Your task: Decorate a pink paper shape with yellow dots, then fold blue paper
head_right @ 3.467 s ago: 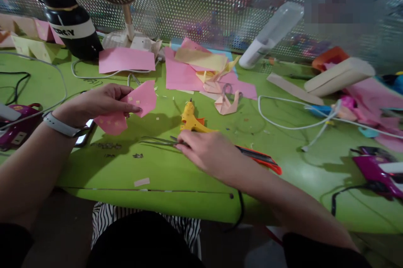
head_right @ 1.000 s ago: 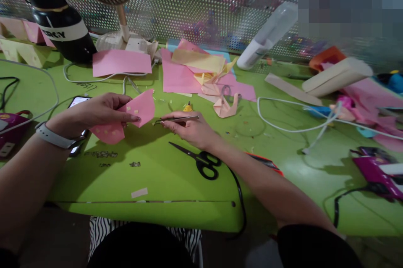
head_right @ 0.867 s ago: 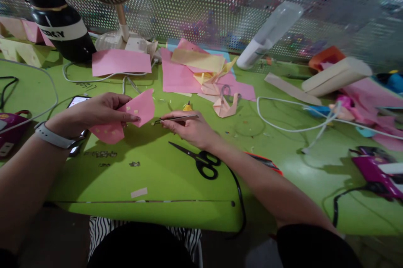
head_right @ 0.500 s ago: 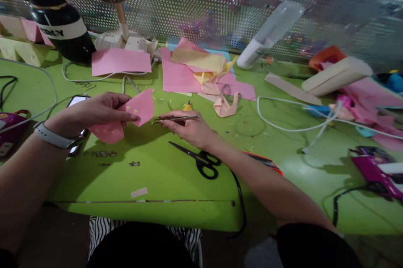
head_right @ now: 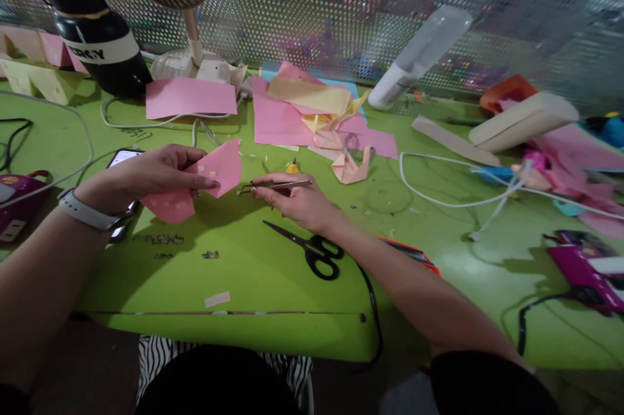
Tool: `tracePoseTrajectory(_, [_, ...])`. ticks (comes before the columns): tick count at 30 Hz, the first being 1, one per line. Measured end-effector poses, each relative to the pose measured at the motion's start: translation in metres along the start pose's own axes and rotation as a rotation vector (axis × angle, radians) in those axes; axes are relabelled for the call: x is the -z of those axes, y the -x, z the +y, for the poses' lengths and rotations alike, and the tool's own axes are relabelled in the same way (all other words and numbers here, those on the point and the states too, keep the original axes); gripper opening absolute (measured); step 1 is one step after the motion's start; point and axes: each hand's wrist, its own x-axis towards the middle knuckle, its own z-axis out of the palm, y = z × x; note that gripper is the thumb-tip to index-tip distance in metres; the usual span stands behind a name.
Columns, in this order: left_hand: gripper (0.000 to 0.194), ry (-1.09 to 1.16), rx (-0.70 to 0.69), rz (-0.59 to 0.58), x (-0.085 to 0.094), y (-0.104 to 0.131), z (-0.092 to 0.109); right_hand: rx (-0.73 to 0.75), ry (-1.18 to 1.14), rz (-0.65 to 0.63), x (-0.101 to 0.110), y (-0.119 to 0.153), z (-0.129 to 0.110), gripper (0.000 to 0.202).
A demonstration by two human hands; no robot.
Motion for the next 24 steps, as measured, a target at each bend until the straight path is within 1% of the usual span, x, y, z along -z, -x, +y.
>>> tracePoseTrajectory(4, [0.023, -0.001, 0.017, 0.000, -0.0001, 0.0006, 0.0009, 0.019, -0.007, -0.012, 0.0000, 0.0005, 0.0000, 0.030])
tracePoseTrajectory(8, [0.022, 0.015, 0.025, -0.002, -0.0006, 0.0010, 0.0026, 0.007, -0.005, 0.003, -0.0004, 0.0018, 0.0002, 0.030])
tracePoseTrajectory(14, [0.023, 0.010, 0.035, 0.011, -0.0016, 0.0016, 0.0031, 0.020, -0.073, 0.007, -0.0049, 0.0032, 0.0041, 0.032])
tracePoseTrajectory(20, [0.021, 0.026, 0.043, 0.012, -0.0020, 0.0015, 0.0041, 0.012, -0.080, 0.012, -0.0068, 0.0021, 0.0038, 0.034])
tracePoseTrajectory(24, [0.020, 0.006, 0.061, 0.024, -0.0026, 0.0015, 0.0065, 0.028, -0.093, 0.056, -0.0045, 0.0036, 0.0012, 0.032])
